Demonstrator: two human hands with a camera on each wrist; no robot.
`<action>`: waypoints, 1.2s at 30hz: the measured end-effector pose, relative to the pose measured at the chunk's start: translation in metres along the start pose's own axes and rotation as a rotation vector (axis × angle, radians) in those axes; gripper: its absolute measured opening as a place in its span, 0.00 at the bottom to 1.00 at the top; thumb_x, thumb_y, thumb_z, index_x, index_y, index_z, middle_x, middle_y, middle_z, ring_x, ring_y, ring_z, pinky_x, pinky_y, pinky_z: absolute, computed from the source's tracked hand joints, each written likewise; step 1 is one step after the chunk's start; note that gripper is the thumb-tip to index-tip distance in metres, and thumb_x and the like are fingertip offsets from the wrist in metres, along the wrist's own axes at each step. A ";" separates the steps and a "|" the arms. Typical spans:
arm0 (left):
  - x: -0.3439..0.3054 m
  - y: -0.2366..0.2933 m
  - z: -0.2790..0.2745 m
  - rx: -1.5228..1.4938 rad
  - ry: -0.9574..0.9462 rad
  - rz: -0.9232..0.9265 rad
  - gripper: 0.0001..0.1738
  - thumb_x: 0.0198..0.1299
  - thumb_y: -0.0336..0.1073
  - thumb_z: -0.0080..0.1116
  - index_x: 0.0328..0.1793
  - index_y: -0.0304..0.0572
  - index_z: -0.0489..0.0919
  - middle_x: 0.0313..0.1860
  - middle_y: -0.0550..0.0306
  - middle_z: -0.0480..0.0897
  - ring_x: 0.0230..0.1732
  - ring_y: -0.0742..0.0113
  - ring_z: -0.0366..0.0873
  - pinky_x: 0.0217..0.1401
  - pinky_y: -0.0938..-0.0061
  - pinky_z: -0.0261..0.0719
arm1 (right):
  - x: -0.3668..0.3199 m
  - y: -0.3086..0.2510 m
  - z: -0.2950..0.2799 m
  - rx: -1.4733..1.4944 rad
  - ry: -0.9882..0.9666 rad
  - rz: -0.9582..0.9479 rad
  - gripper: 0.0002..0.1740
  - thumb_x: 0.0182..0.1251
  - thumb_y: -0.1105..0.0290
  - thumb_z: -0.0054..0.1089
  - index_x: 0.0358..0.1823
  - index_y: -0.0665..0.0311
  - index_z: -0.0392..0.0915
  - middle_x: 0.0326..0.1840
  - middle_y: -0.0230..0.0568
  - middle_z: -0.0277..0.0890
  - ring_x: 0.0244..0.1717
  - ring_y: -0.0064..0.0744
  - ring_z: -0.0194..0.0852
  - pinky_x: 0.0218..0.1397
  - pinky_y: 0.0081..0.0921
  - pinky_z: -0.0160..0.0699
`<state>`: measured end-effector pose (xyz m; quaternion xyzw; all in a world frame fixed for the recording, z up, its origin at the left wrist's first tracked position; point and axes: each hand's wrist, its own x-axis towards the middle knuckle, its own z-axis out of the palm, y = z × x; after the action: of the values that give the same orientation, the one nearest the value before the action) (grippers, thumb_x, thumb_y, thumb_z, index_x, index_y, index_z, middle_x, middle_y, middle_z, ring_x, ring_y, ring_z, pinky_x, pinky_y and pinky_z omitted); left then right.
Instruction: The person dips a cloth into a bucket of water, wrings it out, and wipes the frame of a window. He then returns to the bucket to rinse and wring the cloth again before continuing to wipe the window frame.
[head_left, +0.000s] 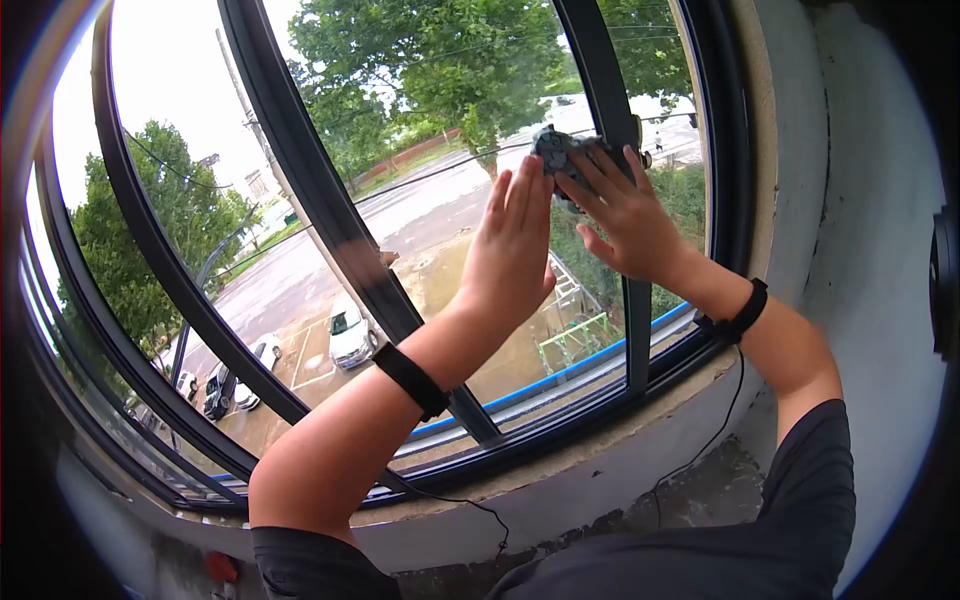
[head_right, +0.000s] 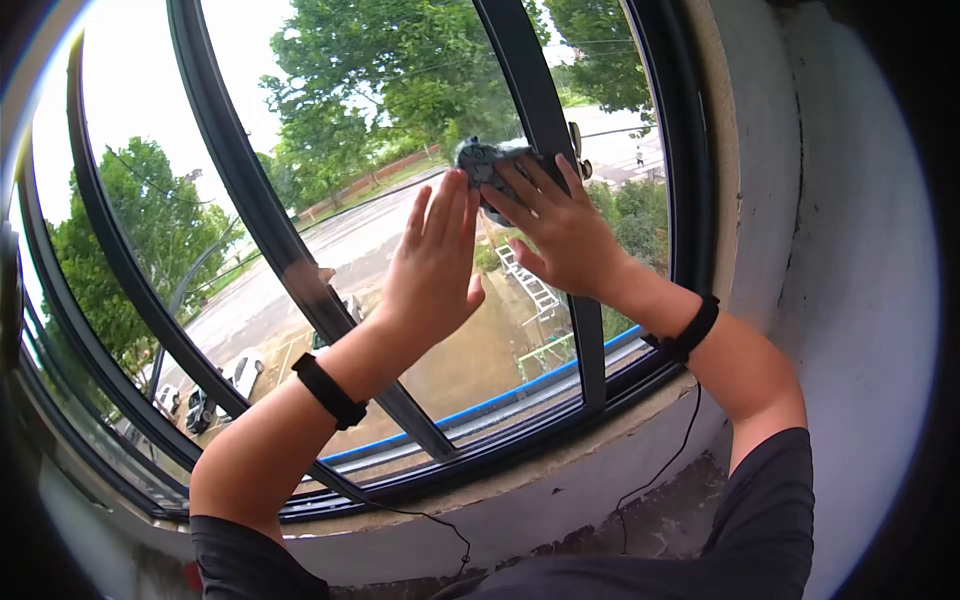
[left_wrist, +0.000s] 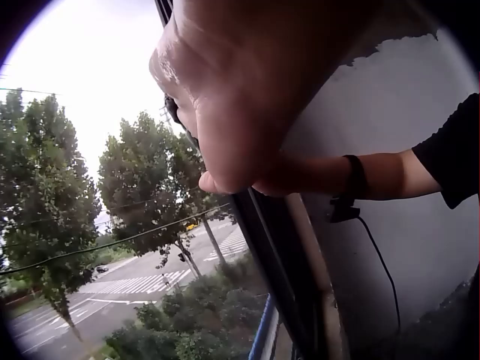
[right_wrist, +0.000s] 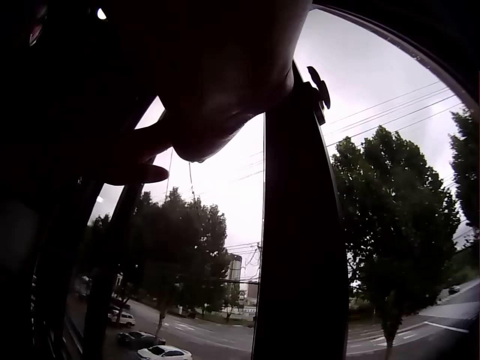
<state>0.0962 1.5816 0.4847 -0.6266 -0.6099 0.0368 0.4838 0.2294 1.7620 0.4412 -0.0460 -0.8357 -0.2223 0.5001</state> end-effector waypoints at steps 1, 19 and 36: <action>-0.008 0.014 0.007 0.100 -0.035 0.016 0.58 0.53 0.50 0.67 0.82 0.15 0.57 0.85 0.26 0.55 0.89 0.39 0.45 0.92 0.51 0.39 | -0.016 -0.003 0.004 0.002 0.002 -0.002 0.42 0.69 0.58 0.62 0.85 0.50 0.60 0.86 0.50 0.57 0.88 0.52 0.49 0.89 0.64 0.35; -0.080 -0.102 -0.061 0.381 0.005 -0.225 0.55 0.63 0.59 0.61 0.84 0.24 0.58 0.87 0.35 0.55 0.91 0.47 0.42 0.91 0.46 0.37 | 0.138 -0.086 -0.013 -0.026 0.084 -0.198 0.41 0.71 0.65 0.58 0.86 0.54 0.58 0.89 0.54 0.50 0.89 0.54 0.44 0.90 0.58 0.34; -0.316 -0.187 -0.091 0.508 -0.200 -0.525 0.53 0.65 0.58 0.58 0.87 0.31 0.56 0.90 0.48 0.54 0.92 0.57 0.38 0.91 0.42 0.29 | 0.230 -0.340 0.014 0.200 0.050 -0.318 0.43 0.71 0.53 0.66 0.84 0.58 0.61 0.88 0.56 0.49 0.91 0.55 0.36 0.90 0.61 0.22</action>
<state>-0.0625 1.2381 0.4828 -0.3021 -0.7655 0.1226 0.5548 0.0027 1.4298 0.5221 0.1420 -0.8378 -0.2154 0.4813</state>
